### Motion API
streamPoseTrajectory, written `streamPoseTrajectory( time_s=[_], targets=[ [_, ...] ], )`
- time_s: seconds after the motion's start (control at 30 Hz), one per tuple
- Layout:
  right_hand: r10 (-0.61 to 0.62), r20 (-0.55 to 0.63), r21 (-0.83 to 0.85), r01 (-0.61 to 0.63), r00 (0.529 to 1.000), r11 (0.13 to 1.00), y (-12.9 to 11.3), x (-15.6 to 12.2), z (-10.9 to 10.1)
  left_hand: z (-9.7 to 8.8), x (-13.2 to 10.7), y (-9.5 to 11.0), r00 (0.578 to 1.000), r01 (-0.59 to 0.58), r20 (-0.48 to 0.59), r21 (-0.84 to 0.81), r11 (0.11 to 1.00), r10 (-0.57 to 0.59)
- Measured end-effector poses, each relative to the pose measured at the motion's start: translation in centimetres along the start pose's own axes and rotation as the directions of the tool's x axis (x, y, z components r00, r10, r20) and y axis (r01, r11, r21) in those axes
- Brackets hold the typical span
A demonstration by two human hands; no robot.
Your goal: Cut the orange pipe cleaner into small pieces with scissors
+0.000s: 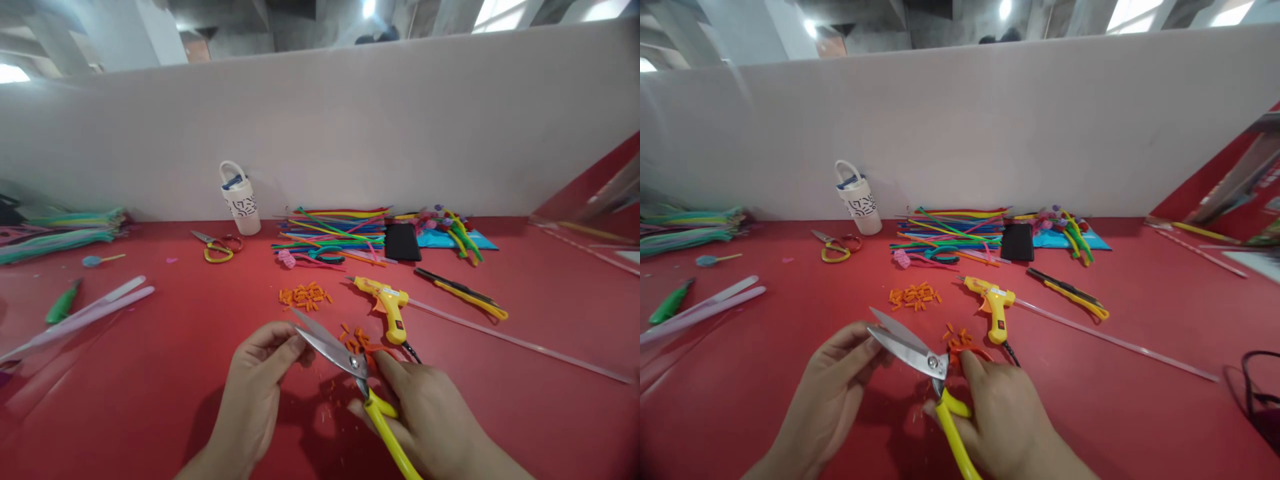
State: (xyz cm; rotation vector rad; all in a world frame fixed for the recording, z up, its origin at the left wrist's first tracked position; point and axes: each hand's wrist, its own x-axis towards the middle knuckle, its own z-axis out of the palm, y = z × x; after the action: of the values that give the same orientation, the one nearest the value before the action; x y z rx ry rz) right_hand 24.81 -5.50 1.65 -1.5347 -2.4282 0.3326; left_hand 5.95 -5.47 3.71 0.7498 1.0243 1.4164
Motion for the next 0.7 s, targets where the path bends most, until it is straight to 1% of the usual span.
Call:
streamPoseTrajectory(
  time_s=[0.13,0.27,0.33,0.5,0.7],
  targets=[
    [-0.043,-0.015,-0.037,0.043,0.999,0.998,-0.14,-0.11,0.46,-0.01,-0.15,0.12,1.0,-0.029,-0.01,-0.026,0.999,0.029],
    [-0.101,-0.061,-0.031,0.099,0.993,0.995,-0.49,-0.16,0.56,0.0,-0.23,0.08,1.0,-0.026,0.0,-0.054,0.998,0.026],
    [-0.108,-0.075,-0.029,0.107,0.991,0.994,-0.5,-0.26,0.66,0.06,-0.19,0.1,1.0,-0.027,0.01,-0.062,0.998,0.027],
    [-0.111,-0.063,-0.042,0.109,0.992,0.993,-0.35,-0.42,0.93,0.06,0.01,0.11,0.998,-0.054,0.027,-0.056,0.997,0.056],
    [-0.146,-0.113,-0.052,0.141,0.983,0.989,-0.55,-0.19,0.76,-0.03,-0.02,0.1,0.997,-0.061,0.038,-0.05,0.997,0.063]
  ],
)
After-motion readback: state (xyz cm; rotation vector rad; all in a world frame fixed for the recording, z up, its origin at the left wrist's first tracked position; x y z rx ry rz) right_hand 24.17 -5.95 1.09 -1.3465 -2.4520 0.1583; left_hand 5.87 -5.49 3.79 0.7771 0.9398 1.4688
